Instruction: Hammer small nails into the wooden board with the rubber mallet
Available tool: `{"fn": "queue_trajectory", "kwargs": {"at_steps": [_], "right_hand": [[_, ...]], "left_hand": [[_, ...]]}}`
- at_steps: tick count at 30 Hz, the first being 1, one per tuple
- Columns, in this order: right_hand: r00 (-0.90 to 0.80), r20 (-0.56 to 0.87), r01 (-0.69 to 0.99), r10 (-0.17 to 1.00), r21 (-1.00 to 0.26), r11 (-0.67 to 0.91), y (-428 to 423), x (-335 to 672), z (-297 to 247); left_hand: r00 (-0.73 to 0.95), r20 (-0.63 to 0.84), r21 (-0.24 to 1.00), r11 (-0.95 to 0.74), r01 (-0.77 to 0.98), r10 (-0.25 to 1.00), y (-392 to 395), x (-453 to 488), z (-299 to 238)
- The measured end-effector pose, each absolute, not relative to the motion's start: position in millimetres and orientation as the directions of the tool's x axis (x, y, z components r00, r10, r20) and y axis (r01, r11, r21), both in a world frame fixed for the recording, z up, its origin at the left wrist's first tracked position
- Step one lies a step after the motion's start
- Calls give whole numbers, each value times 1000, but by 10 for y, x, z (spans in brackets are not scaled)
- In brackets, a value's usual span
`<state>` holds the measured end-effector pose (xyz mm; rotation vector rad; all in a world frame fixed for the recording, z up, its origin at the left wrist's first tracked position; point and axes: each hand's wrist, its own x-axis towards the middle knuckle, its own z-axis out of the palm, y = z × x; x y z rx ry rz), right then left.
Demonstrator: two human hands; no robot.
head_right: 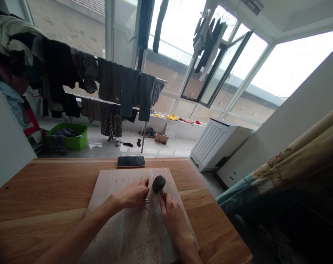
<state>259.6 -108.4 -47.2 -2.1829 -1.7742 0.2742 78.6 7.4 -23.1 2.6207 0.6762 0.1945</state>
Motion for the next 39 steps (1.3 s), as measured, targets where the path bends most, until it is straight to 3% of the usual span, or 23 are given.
{"fn": "queue_trajectory", "kwargs": {"at_steps": [3,6,11,19,23,31,39], "right_hand": [[187,93,930,978,-336,-146,-1089,2596,-486],[189,89,930,978,-335,-149,-1093,2604,-489],[197,57,918,979,-361,-163,-1089,2583,-445],[207,38,917,978,-357,-180,-1098,2542,-395],[227,43,916,973,-350,-198,-1093,2540,-414],[206,32,898,978,-403,-176,-1088,2567,-449],[220,24,861,975,-475,-183,-1073,2557,-403]], "left_hand": [[865,17,430,-785,447,502,132,739,-226],[800,-26,432,-714,550,600,271,581,-169],[699,73,487,-637,598,712,522,310,-135],[687,114,484,-644,592,717,617,282,-279],[682,177,506,-660,556,710,624,331,-336],[645,207,763,-534,364,736,703,326,-603],[606,275,787,-537,304,746,772,308,-719]]}}
